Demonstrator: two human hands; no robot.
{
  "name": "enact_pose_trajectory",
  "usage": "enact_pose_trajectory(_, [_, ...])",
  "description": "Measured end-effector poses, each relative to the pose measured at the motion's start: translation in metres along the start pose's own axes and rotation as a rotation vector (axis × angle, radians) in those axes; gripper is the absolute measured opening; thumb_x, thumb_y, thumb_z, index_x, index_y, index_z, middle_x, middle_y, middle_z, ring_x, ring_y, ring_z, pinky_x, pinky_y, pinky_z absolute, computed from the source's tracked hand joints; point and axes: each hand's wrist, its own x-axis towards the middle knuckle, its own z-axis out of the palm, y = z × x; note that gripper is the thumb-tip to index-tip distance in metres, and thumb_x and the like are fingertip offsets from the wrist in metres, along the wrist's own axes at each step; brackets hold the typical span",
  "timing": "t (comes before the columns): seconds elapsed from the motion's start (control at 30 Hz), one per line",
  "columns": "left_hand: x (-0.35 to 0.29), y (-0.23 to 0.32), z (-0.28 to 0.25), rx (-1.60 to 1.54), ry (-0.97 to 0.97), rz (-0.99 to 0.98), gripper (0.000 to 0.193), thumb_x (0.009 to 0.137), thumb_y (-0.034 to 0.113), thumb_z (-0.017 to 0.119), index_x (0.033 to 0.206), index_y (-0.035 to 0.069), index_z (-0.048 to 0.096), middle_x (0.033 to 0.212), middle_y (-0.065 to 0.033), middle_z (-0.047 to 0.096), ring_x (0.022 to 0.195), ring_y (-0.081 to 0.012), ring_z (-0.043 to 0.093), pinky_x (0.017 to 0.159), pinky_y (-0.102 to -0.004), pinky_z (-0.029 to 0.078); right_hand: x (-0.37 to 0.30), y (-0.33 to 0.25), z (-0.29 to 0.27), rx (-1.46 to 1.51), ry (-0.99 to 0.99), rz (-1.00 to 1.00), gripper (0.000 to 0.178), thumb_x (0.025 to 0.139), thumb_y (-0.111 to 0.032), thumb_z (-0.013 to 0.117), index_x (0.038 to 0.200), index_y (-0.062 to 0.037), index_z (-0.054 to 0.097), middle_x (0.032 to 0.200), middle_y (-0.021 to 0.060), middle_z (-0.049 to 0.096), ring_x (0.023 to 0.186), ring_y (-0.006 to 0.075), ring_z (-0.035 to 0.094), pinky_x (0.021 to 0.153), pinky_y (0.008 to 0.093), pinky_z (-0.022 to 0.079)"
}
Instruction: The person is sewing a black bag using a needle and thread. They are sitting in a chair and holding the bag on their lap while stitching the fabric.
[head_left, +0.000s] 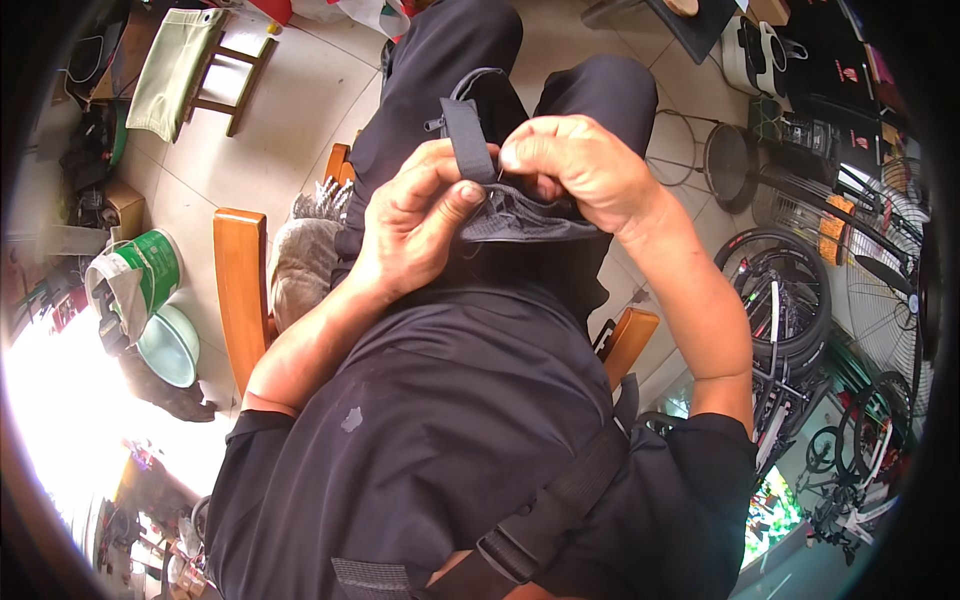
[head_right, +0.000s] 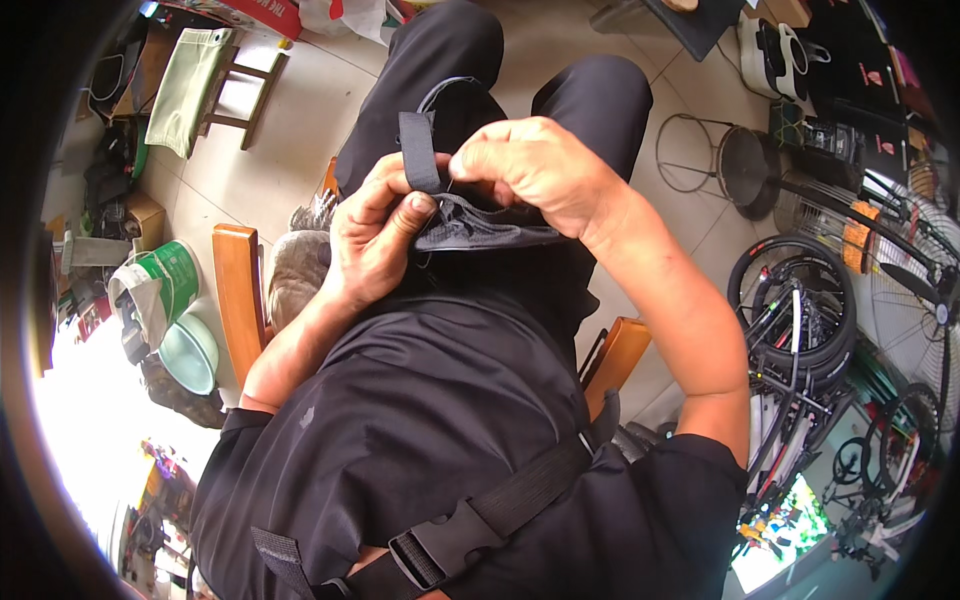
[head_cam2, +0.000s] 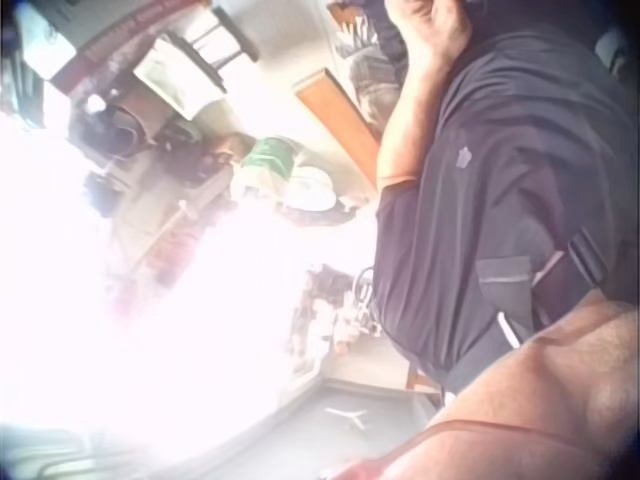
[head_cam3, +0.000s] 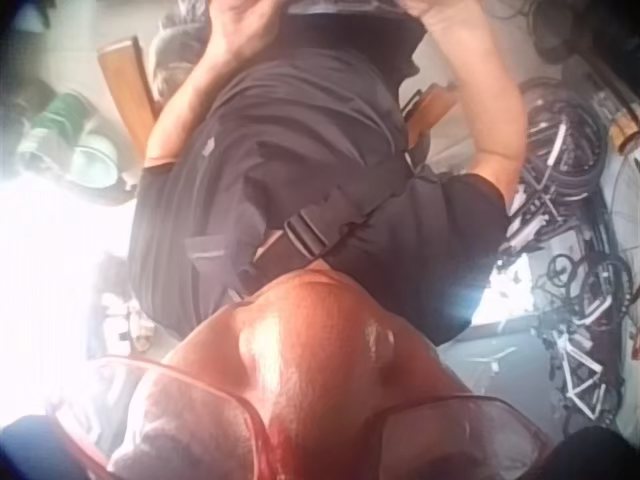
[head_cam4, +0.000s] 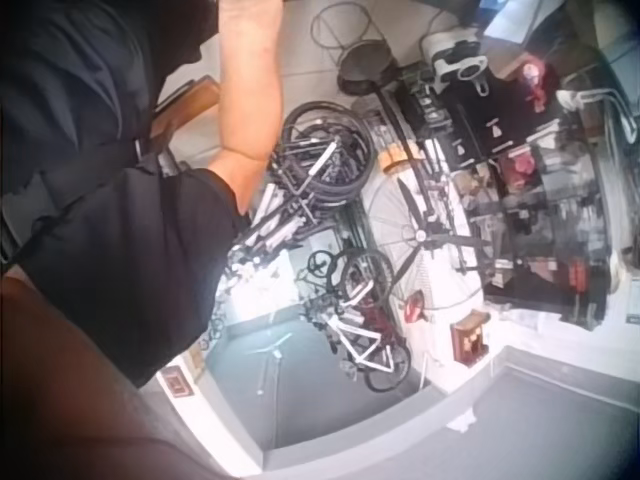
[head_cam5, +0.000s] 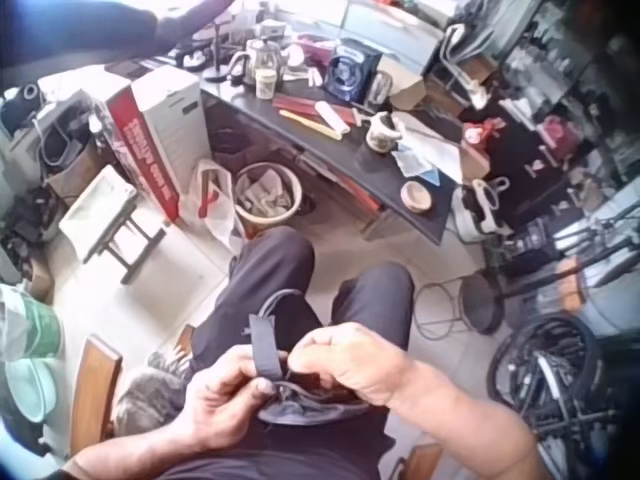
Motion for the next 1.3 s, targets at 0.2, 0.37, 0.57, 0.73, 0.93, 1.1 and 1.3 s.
enact_pose_trajectory(0.2, [-0.009, 0.003, 0.009, -0.375, 0.076, -0.316, 0.011, 0.114, 0.012, 0.069, 0.115, 0.002, 0.072, 0.105, 0.0060, 0.069, 0.095, -0.0023, 0.059, 0.088, -0.0220, 0.049, 0.017, -0.007, -0.074, 0.699, 0.193, -0.293, 0.015, 0.105, -0.015, 0.069, 0.094, -0.0047, 0.072, 0.111, 0.0159, 0.079, 0.071, 0.0102, 0.067, 0.061, 0.0279, 0.050])
enact_pose_trajectory(0.37, [-0.005, 0.007, 0.003, -0.350, 0.012, -0.341, 0.013, 0.115, 0.012, 0.066, 0.119, 0.001, 0.071, 0.107, 0.0029, 0.072, 0.098, -0.0033, 0.061, 0.093, -0.0223, 0.049, -0.027, -0.028, -0.172, 1.155, 0.013, -0.537, 0.017, 0.103, -0.005, 0.056, 0.088, -0.0007, 0.061, 0.106, 0.0179, 0.073, 0.061, 0.0101, 0.065, 0.059, 0.0300, 0.052])
enact_pose_trajectory(0.57, [-0.003, 0.015, 0.006, -0.351, 0.021, -0.362, 0.012, 0.115, 0.013, 0.066, 0.116, 0.002, 0.071, 0.103, 0.0051, 0.070, 0.092, -0.0015, 0.056, 0.085, -0.0200, 0.046, -0.085, -0.042, -0.251, 1.215, 0.332, -0.784, 0.025, 0.106, -0.007, 0.045, 0.123, 0.0107, 0.051, 0.112, 0.0205, 0.066, 0.068, 0.0163, 0.066, 0.062, 0.0305, 0.057])
enact_pose_trajectory(0.73, [-0.003, 0.020, 0.004, -0.334, 0.009, -0.389, 0.012, 0.115, 0.013, 0.066, 0.115, 0.002, 0.071, 0.099, 0.0067, 0.067, 0.088, -0.0011, 0.053, 0.082, -0.0197, 0.044, -0.122, -0.019, -0.328, 1.399, 0.441, -0.850, 0.013, 0.101, 0.001, 0.047, 0.109, 0.0044, 0.057, 0.094, 0.0156, 0.063, 0.066, 0.0142, 0.061, 0.056, 0.0286, 0.054])
enact_pose_trajectory(0.93, [-0.006, 0.020, 0.005, -0.306, -0.007, -0.370, 0.012, 0.115, 0.014, 0.066, 0.114, 0.003, 0.071, 0.097, 0.0075, 0.065, 0.085, -0.0009, 0.050, 0.079, -0.0200, 0.043, -0.164, 0.009, -0.423, 1.315, 0.625, -0.755, 0.019, 0.092, -0.001, 0.048, 0.076, -0.0090, 0.041, 0.065, 0.0020, 0.037, 0.054, 0.0148, 0.042, 0.053, 0.0291, 0.044])
enact_pose_trajectory(1.1, [-0.006, 0.018, 0.003, -0.276, -0.030, -0.383, 0.015, 0.115, 0.016, 0.068, 0.116, 0.002, 0.071, 0.099, 0.0060, 0.069, 0.090, -0.0017, 0.057, 0.084, -0.0213, 0.048, -0.163, 0.022, -0.433, 1.026, 0.742, -0.733, 0.022, 0.098, -0.005, 0.047, 0.078, -0.0108, 0.039, 0.066, 0.0007, 0.034, 0.051, 0.0132, 0.034, 0.054, 0.0301, 0.037])
enact_pose_trajectory(1.3, [-0.011, 0.018, -0.001, -0.247, -0.027, -0.438, 0.018, 0.114, 0.018, 0.071, 0.116, 0.001, 0.071, 0.099, 0.0060, 0.071, 0.091, -0.0022, 0.059, 0.085, -0.0217, 0.051, -0.047, -0.007, -0.169, -0.086, 0.526, -0.562, 0.014, 0.111, -0.014, 0.066, 0.118, -0.0021, 0.069, 0.092, 0.0066, 0.072, 0.064, 0.0092, 0.060, 0.058, 0.0265, 0.052])
